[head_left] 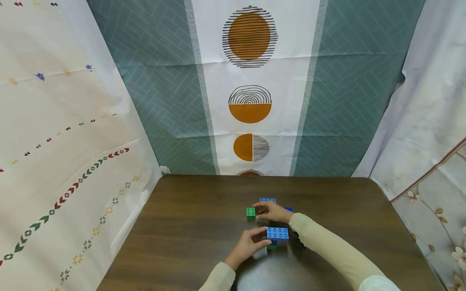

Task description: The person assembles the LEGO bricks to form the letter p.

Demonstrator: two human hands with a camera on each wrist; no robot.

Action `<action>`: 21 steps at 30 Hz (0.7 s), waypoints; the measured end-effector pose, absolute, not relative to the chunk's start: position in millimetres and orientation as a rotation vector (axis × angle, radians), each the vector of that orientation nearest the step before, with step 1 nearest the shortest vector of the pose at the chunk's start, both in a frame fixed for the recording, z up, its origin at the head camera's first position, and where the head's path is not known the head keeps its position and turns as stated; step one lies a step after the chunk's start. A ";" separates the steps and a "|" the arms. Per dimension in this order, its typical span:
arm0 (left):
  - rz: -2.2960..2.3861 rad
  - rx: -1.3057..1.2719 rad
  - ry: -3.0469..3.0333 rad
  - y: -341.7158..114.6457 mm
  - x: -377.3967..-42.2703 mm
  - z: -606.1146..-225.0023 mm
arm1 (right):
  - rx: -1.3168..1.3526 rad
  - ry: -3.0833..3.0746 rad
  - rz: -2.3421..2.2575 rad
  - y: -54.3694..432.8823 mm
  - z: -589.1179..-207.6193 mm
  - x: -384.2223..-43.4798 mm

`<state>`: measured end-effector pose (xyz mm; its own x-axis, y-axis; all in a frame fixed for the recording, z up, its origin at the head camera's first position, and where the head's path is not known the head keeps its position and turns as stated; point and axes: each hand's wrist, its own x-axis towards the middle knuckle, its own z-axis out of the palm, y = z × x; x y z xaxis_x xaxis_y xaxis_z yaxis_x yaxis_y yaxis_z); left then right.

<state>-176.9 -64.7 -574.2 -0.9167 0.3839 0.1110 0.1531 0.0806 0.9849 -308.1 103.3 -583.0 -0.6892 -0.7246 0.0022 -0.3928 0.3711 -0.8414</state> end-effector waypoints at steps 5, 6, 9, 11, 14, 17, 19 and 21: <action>1.961 0.573 2.140 -64.7 -168.0 -557.7 | -1.033 2.293 -1.216 102.6 -586.5 -306.2; 1.959 0.579 2.142 -64.8 -167.6 -558.0 | -1.034 2.295 -1.209 102.5 -586.9 -305.9; 1.959 0.595 2.141 -65.1 -167.7 -559.1 | -1.036 2.299 -1.201 102.0 -587.6 -305.5; 1.963 0.614 2.138 -65.7 -168.9 -562.1 | -1.042 2.304 -1.194 101.1 -588.4 -306.3; 1.970 0.604 2.135 -65.8 -173.9 -572.5 | -1.040 2.306 -1.192 99.6 -588.8 -307.7; 1.968 0.589 2.146 -65.6 -179.3 -583.4 | -1.023 2.314 -1.187 98.0 -588.4 -308.9; 1.968 0.564 2.144 -65.6 -181.8 -588.0 | -1.022 2.319 -1.184 97.3 -587.5 -309.3; 1.974 0.558 2.134 -65.8 -182.6 -588.5 | -1.022 2.329 -1.176 96.5 -585.6 -309.1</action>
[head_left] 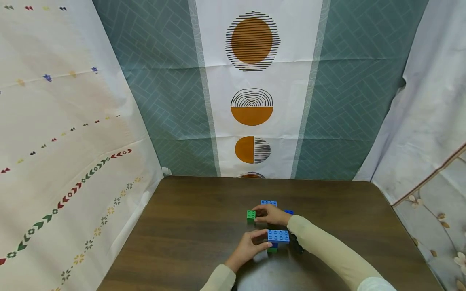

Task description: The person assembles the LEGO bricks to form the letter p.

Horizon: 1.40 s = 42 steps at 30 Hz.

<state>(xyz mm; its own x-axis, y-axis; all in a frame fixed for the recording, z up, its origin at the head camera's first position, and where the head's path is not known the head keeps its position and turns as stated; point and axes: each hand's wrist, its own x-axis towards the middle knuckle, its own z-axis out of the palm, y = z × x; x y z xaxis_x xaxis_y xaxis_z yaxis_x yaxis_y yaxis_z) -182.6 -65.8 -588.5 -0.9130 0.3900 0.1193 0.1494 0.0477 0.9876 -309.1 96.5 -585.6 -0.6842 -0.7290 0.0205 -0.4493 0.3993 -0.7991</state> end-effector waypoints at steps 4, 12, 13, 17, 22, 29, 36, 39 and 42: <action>1.993 0.543 2.100 -64.8 -180.6 -585.1 | -1.017 2.343 -1.164 98.2 -581.0 -305.5; 2.000 0.575 2.129 -64.8 -179.7 -580.4 | -1.033 2.333 -1.182 105.8 -571.2 -301.4; 2.002 0.568 2.128 -64.7 -180.9 -583.8 | -1.030 2.334 -1.183 107.6 -569.9 -300.9; 2.012 0.558 2.116 -65.9 -182.9 -590.3 | -1.029 2.316 -1.234 115.2 -562.6 -298.8; 2.002 0.541 2.106 -67.1 -183.4 -590.7 | -0.991 2.340 -1.260 125.3 -553.2 -294.4; 1.948 0.575 2.171 -65.9 -182.2 -581.5 | -0.941 2.390 -1.283 141.0 -538.7 -288.5; 1.946 0.561 2.171 -68.0 -173.1 -559.3 | -0.937 2.398 -1.285 152.8 -523.2 -281.8; 1.961 0.564 2.155 -67.4 -172.8 -559.5 | -0.914 2.385 -1.305 157.7 -514.8 -277.2; 1.974 0.551 2.138 -66.0 -173.1 -560.7 | -0.897 2.376 -1.319 162.2 -508.9 -273.6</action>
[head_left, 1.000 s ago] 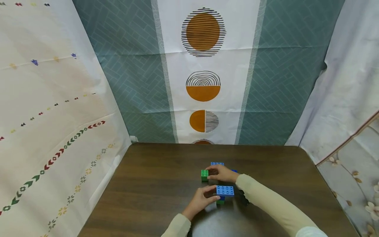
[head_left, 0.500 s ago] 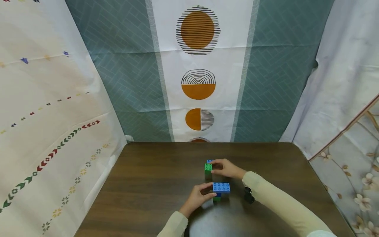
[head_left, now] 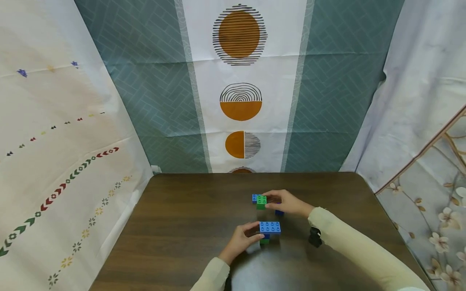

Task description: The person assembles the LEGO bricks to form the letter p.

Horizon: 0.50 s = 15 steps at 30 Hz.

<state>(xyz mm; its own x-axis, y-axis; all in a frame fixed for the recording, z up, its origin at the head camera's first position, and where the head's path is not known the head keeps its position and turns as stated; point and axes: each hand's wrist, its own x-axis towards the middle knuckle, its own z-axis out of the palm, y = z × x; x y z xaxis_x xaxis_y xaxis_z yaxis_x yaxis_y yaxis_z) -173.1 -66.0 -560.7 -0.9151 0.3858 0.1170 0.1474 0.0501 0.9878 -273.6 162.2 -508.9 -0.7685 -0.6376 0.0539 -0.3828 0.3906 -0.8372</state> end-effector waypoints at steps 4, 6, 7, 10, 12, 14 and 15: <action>1.969 0.545 2.135 -65.7 -173.4 -560.4 | -0.903 2.381 -1.332 167.1 -505.4 -270.2; 1.963 0.548 2.137 -66.0 -173.4 -560.2 | -0.903 2.389 -1.336 169.1 -503.9 -267.8; 1.962 0.550 2.138 -66.1 -173.5 -560.0 | -0.904 2.395 -1.334 170.0 -502.7 -266.2; 1.962 0.564 2.139 -66.4 -173.4 -559.4 | -0.921 2.404 -1.333 172.4 -498.9 -260.0; 1.960 0.575 2.145 -66.4 -173.1 -558.9 | -0.930 2.390 -1.344 173.3 -496.0 -254.5; 1.959 0.585 2.152 -66.2 -172.8 -558.3 | -0.937 2.372 -1.353 174.0 -494.0 -249.2; 1.957 0.583 2.156 -66.0 -172.6 -558.1 | -0.940 2.364 -1.356 174.4 -493.3 -246.7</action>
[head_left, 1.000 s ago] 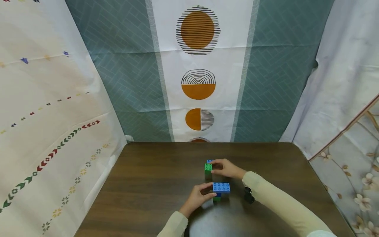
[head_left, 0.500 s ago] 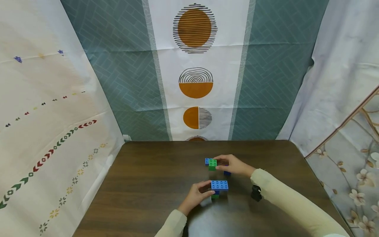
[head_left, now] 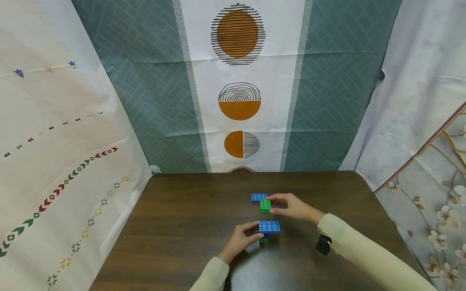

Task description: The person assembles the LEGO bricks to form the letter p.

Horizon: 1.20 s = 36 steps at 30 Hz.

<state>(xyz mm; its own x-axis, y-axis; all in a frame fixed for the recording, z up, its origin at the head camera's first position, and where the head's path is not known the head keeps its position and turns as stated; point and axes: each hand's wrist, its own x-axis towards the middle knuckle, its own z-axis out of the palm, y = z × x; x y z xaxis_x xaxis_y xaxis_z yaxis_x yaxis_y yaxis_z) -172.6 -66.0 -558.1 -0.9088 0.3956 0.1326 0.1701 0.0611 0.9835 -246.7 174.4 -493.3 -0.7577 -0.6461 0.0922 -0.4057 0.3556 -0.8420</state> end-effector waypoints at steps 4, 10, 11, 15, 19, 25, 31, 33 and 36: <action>1.953 0.577 2.171 -66.1 -171.8 -557.5 | -0.926 2.334 -1.393 174.4 -492.2 -237.7; 1.974 0.588 2.146 -65.6 -173.1 -560.1 | -0.982 2.287 -1.452 176.3 -496.6 -227.8; 1.982 0.587 2.131 -65.6 -173.5 -560.6 | -0.999 2.281 -1.457 176.7 -497.4 -226.1; 1.990 0.585 2.099 -65.8 -173.5 -559.5 | -0.996 2.274 -1.456 178.2 -500.0 -219.3; 1.955 0.566 2.136 -66.2 -172.4 -556.6 | -0.963 2.271 -1.443 179.2 -501.4 -214.4; 1.947 0.548 2.136 -66.0 -176.6 -567.5 | -0.992 2.249 -1.459 178.0 -506.6 -212.3; 1.951 0.570 2.148 -65.8 -185.4 -589.5 | -1.043 2.215 -1.491 174.7 -512.5 -211.4; 1.945 0.581 2.156 -65.8 -185.9 -590.8 | -1.054 2.208 -1.499 173.7 -514.0 -211.0; 1.946 0.581 2.158 -65.6 -185.1 -589.1 | -1.065 2.219 -1.500 172.2 -514.7 -210.3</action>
<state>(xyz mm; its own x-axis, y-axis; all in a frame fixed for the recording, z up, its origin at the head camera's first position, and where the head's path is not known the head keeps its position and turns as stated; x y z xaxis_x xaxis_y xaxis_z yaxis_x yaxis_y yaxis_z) -185.1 -65.6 -589.1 -0.9077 0.4001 0.1264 0.1670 0.0682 0.9836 -210.3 172.2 -514.7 -0.6983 -0.6925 0.1808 -0.4259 0.1990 -0.8826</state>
